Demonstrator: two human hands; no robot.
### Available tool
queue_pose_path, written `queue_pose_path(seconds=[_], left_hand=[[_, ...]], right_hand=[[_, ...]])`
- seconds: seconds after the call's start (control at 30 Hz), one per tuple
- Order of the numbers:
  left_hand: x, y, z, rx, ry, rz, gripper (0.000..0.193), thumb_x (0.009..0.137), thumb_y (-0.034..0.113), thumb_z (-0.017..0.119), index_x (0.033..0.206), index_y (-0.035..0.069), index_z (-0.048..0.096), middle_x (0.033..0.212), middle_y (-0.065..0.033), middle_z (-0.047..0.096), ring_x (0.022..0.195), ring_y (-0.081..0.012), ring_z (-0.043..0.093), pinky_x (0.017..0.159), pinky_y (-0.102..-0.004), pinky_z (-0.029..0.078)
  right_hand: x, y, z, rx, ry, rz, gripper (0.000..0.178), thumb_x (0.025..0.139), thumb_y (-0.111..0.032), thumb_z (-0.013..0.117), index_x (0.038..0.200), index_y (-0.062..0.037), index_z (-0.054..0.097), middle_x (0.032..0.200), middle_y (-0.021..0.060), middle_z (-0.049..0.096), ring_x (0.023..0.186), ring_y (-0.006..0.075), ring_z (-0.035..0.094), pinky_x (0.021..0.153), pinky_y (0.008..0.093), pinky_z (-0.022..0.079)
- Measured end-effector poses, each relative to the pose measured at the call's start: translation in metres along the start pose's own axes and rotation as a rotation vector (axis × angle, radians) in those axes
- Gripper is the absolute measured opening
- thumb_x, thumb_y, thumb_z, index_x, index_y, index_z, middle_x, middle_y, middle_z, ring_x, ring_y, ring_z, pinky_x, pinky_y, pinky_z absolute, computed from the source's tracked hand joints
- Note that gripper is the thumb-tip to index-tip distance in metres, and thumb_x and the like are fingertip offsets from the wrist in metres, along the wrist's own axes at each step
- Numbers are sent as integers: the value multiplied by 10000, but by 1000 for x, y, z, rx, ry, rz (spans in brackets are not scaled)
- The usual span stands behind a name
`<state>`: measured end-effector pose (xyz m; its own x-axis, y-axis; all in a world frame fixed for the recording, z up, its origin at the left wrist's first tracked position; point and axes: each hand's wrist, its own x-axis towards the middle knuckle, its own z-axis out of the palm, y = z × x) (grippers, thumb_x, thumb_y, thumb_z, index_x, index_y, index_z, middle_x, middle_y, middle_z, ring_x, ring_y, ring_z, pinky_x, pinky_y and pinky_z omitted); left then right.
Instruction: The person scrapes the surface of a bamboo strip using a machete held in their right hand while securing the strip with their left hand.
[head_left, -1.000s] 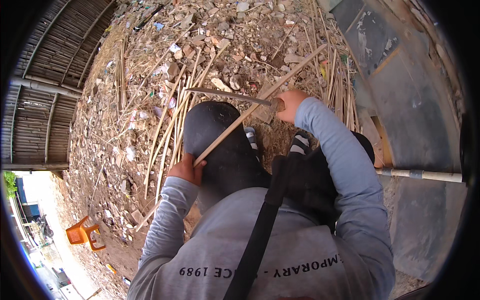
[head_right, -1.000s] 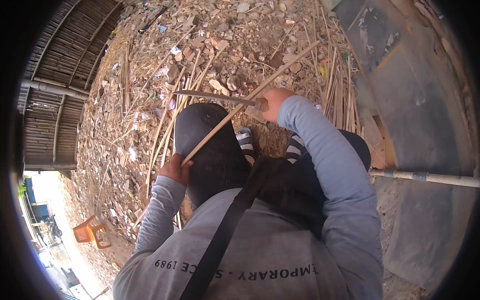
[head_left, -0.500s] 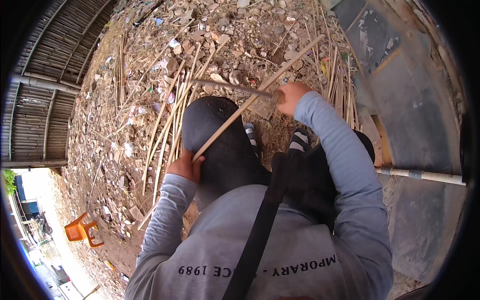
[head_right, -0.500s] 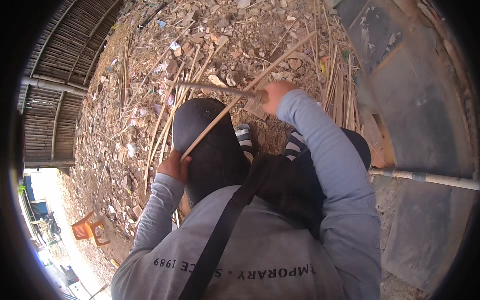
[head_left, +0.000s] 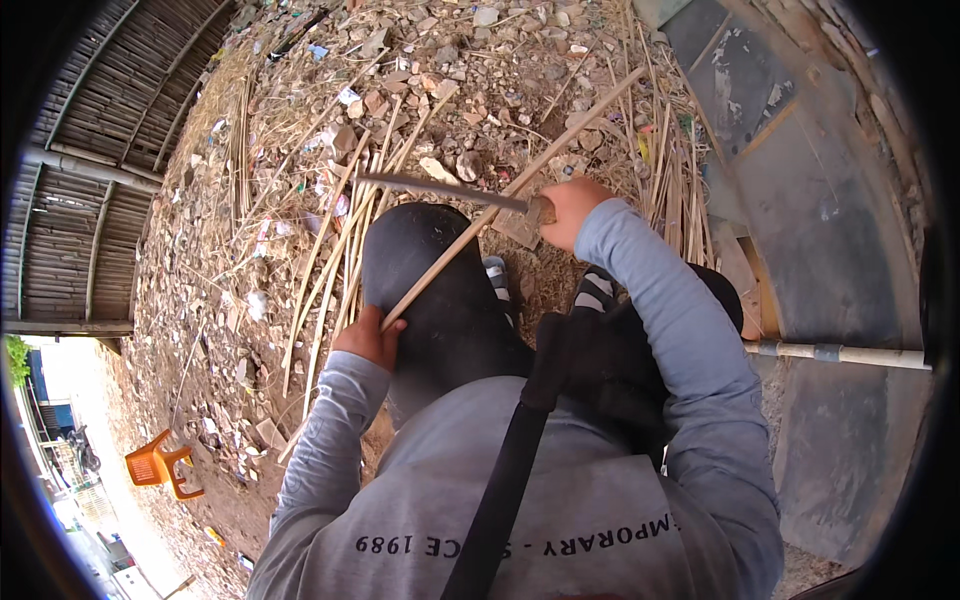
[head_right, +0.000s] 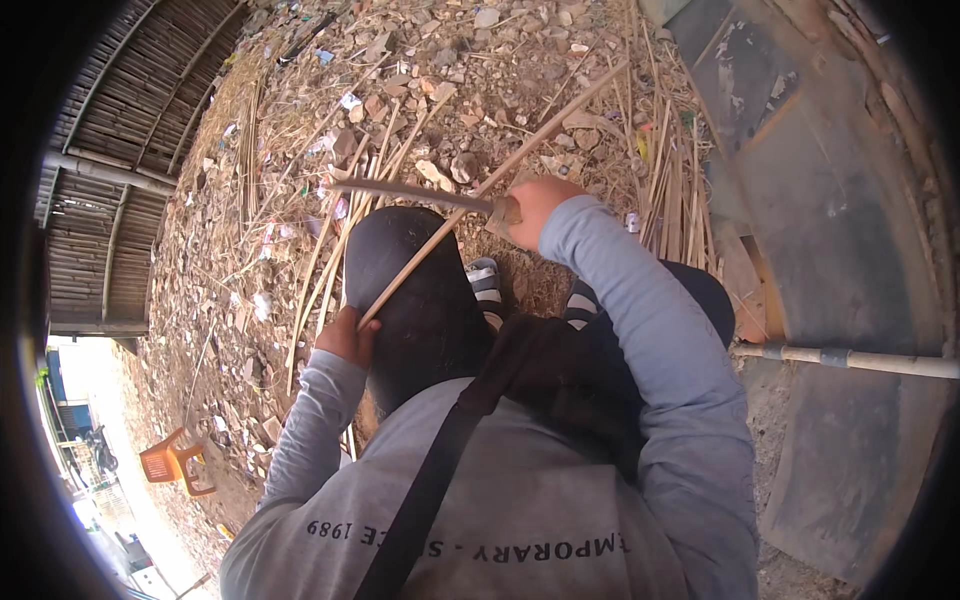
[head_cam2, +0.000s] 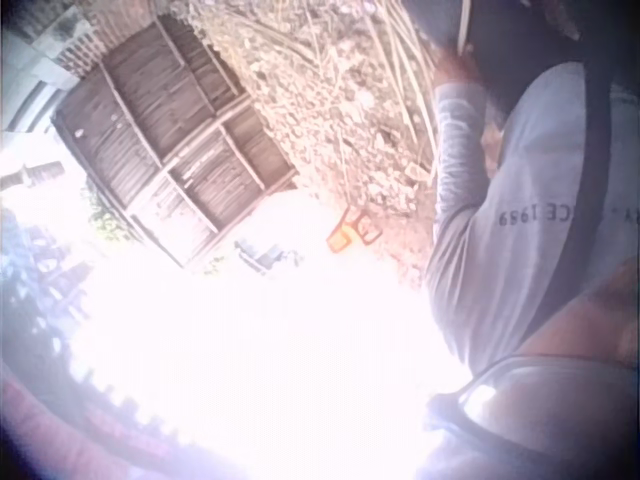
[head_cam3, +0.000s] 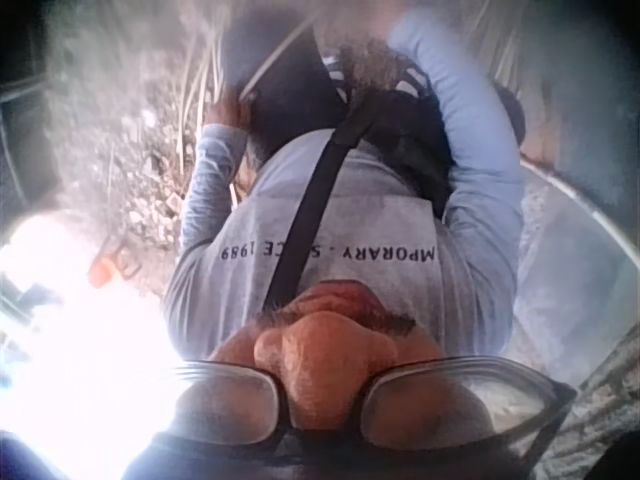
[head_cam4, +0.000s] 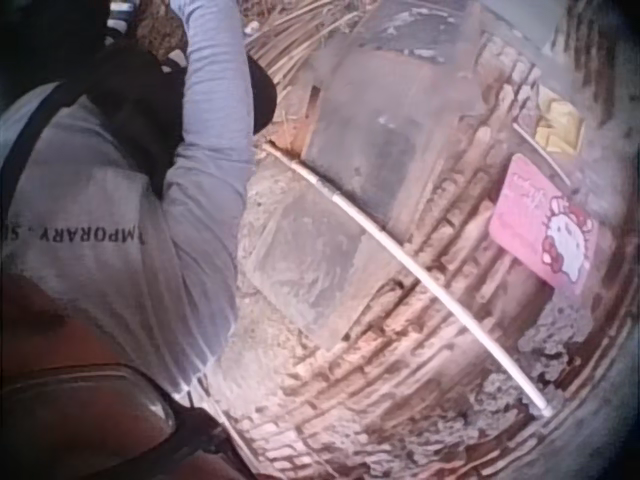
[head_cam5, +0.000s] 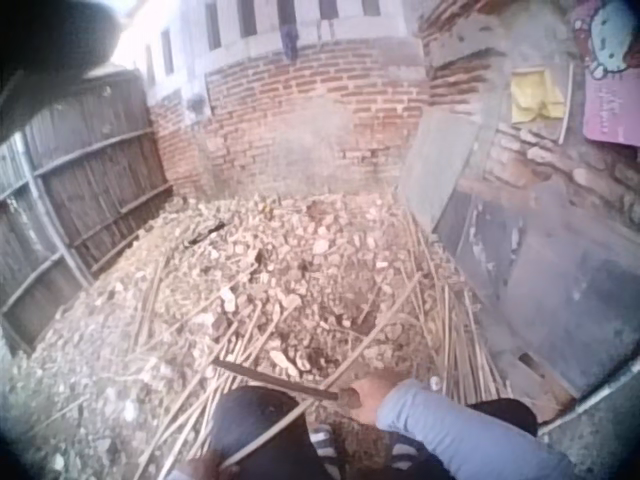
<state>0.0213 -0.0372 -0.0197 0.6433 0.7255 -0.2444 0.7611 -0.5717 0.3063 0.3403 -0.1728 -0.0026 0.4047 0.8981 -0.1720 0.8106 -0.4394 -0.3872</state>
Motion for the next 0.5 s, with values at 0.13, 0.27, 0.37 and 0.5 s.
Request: queue_pose_path(seconds=[0.13, 0.27, 0.37, 0.5], left_hand=[[-2, 8, -5, -28, 32, 20, 318, 879, 323, 615, 954, 33, 507, 776, -264, 626, 767, -468, 605, 666, -526, 461], [2, 8, -6, 60, 12, 11, 347, 883, 375, 606, 925, 44, 510, 724, -240, 630, 701, -443, 622, 623, -513, 483], [0, 1, -3, 58, -7, -8, 355, 889, 381, 599, 919, 39, 510, 718, -246, 626, 702, -444, 621, 614, -504, 483], [1, 4, -3, 17, 17, 58, 362, 887, 378, 602, 931, 30, 513, 725, -244, 626, 707, -444, 616, 627, -509, 479]], right_hand=[[14, 21, 3, 104, -14, 139, 281, 697, -263, 652, 917, -90, 676, 831, 173, 670, 817, 350, 647, 764, 414, 523], [10, 28, -12, 47, -53, 191, 253, 723, -248, 629, 923, -100, 677, 846, 164, 672, 813, 333, 653, 765, 415, 515], [7, 14, -3, 12, -75, 45, 259, 717, -251, 629, 913, -87, 670, 847, 168, 672, 810, 334, 652, 755, 413, 514], [19, 50, 7, 88, -13, 133, 285, 700, -249, 629, 913, -62, 667, 859, 183, 668, 820, 344, 645, 757, 406, 514]])
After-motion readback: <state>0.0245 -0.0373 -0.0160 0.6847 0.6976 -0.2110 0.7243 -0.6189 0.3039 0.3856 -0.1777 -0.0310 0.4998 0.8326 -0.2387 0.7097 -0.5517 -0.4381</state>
